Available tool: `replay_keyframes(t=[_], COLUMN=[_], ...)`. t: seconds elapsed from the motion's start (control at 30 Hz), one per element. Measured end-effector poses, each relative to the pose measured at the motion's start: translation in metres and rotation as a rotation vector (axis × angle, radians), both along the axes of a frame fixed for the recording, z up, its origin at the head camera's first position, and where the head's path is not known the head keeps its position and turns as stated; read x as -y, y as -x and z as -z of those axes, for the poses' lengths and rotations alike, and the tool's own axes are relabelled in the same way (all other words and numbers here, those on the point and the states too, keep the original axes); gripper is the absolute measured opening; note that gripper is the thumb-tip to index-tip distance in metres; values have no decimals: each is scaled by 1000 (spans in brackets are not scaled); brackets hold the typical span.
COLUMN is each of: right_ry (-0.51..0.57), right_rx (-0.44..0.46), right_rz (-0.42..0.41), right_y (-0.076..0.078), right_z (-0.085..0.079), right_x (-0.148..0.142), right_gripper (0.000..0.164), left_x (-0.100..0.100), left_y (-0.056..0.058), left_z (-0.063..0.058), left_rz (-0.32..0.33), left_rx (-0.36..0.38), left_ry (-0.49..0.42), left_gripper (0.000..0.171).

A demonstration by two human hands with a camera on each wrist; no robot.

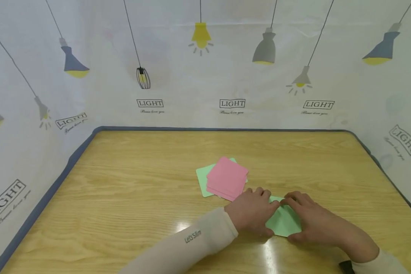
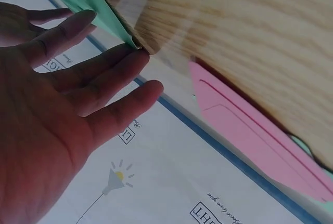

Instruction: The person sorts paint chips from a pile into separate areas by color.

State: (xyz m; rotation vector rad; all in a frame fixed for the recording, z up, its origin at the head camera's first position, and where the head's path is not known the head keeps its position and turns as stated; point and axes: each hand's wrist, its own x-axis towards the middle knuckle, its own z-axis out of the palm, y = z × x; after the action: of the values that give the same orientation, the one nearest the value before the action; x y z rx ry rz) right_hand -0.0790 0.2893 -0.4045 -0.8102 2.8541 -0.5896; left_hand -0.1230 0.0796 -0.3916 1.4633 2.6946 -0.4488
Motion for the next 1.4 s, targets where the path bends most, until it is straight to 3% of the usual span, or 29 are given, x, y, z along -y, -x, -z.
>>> replay_keyframes(t=[0.27, 0.8, 0.97, 1.1, 1.27, 1.4], right_ry=[-27, -32, -29, -11, -23, -40], right_rx=[16, -27, -24, -19, -49, -42], right_rz=[15, -4, 3, 34, 49, 60], right_y=[1, 6, 8, 15, 37, 61], right_z=[0, 0, -2, -7, -15, -19], right_x=[2, 7, 8, 12, 28, 48], right_gripper=[72, 67, 61, 56, 56, 52], left_x=[2, 9, 12, 20, 41, 62], left_y=[-2, 2, 7, 17, 41, 64], left_z=[2, 6, 5, -3, -17, -23], left_rz=[8, 8, 16, -2, -54, -129], left_rx=[-20, 72, 72, 71, 99, 200], left_ry=[-11, -84, -79, -90, -132, -204], left_gripper=[68, 55, 53, 54, 55, 56])
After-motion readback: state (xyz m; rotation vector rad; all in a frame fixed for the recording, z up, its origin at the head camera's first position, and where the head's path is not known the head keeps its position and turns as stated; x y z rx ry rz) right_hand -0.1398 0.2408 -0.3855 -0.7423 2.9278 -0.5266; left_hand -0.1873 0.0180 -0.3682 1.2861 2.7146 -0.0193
